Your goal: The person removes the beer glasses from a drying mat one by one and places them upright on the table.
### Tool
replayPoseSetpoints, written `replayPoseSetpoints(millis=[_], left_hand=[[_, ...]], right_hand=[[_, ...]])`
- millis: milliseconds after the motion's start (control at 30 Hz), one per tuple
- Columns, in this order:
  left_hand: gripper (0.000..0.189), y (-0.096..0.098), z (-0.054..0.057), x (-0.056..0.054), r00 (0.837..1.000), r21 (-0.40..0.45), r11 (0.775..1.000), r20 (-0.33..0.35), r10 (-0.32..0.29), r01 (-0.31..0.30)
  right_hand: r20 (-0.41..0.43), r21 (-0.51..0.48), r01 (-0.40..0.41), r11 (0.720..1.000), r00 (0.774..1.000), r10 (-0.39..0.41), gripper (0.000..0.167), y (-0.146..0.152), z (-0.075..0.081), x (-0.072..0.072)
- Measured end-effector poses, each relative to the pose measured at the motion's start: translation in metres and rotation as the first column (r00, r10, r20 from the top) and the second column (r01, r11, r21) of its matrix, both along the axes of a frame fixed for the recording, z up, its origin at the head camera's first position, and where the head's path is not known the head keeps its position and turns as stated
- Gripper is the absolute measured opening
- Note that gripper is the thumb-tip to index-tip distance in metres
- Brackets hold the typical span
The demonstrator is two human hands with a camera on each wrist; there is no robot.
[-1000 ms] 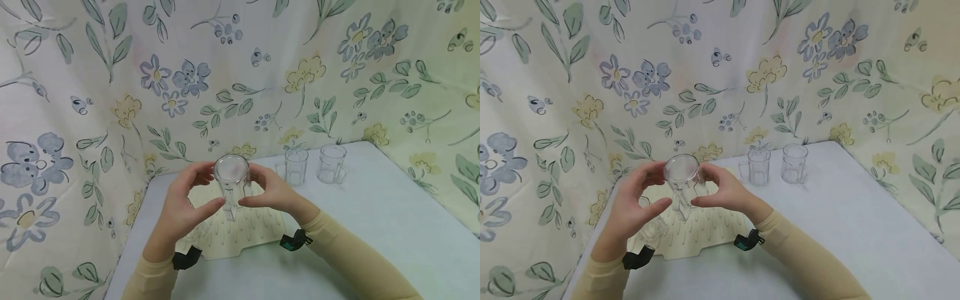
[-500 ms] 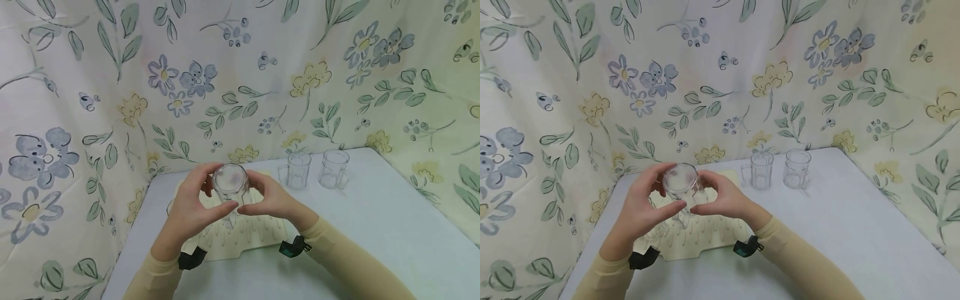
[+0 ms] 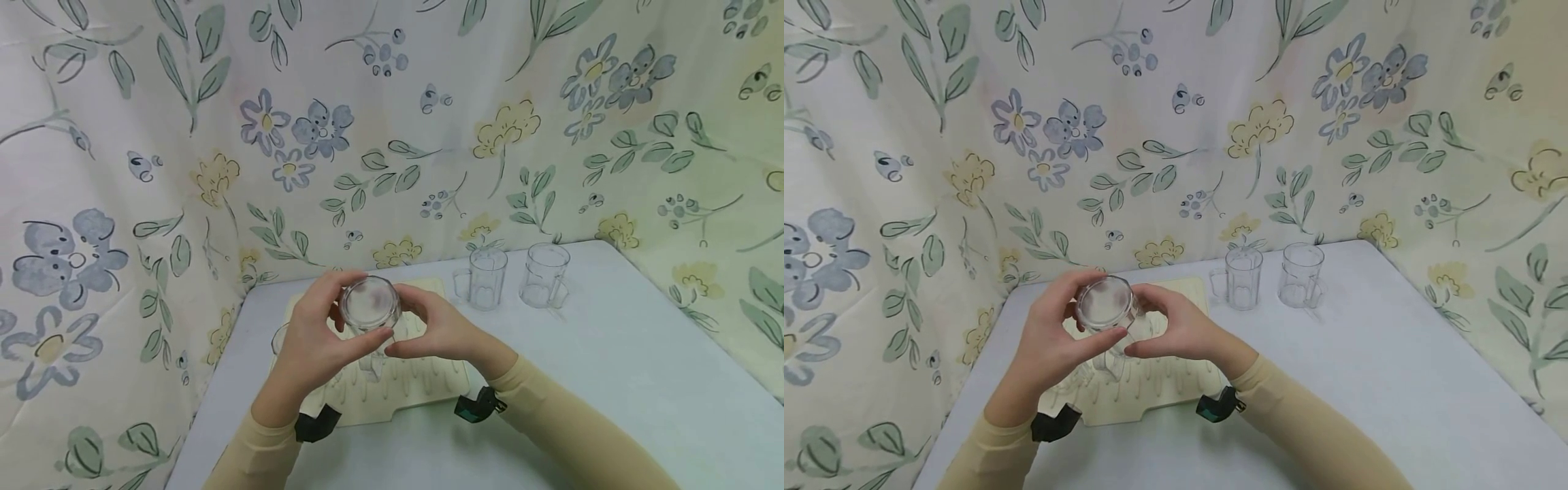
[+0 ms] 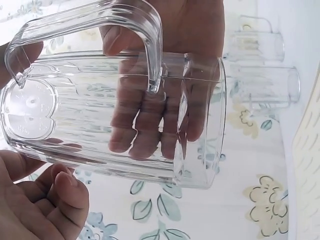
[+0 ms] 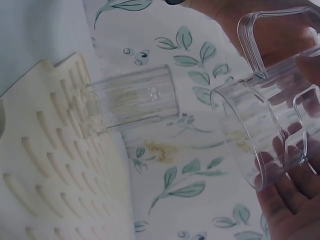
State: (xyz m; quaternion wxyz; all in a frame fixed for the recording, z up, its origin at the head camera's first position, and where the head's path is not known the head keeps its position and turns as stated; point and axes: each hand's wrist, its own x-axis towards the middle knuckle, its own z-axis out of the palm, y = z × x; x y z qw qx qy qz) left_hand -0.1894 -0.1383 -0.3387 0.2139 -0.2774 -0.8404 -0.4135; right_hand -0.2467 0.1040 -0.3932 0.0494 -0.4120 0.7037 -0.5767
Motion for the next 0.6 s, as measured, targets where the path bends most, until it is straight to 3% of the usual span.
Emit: replayPoseSetpoints(millis=[167, 400, 600], left_hand=[[0.074, -0.0005, -0.0006, 0.0005, 1.0, -0.003, 1.0, -0.005, 0.015, -0.015], [0.074, -0.0022, 0.0005, -0.0006, 0.996, -0.019, 0.998, -0.068, 0.056, -0.058], [0.072, -0.0038, 0.0014, -0.0015, 0.993, -0.016, 0.997, -0.09, 0.073, -0.075]], right_hand=[[-0.004, 0.0, -0.02, 1.0, 1.0, 0.02, 0.08, 0.0004, -0.0001, -0.0013], [-0.003, -0.009, -0.029, 1.0, 1.0, 0.029, 0.08, 0.0026, 0.0016, -0.0022], [-0.02, 0.006, 0.049, 0.999, 0.999, -0.048, 0.081, 0.0089, 0.0071, -0.0007]])
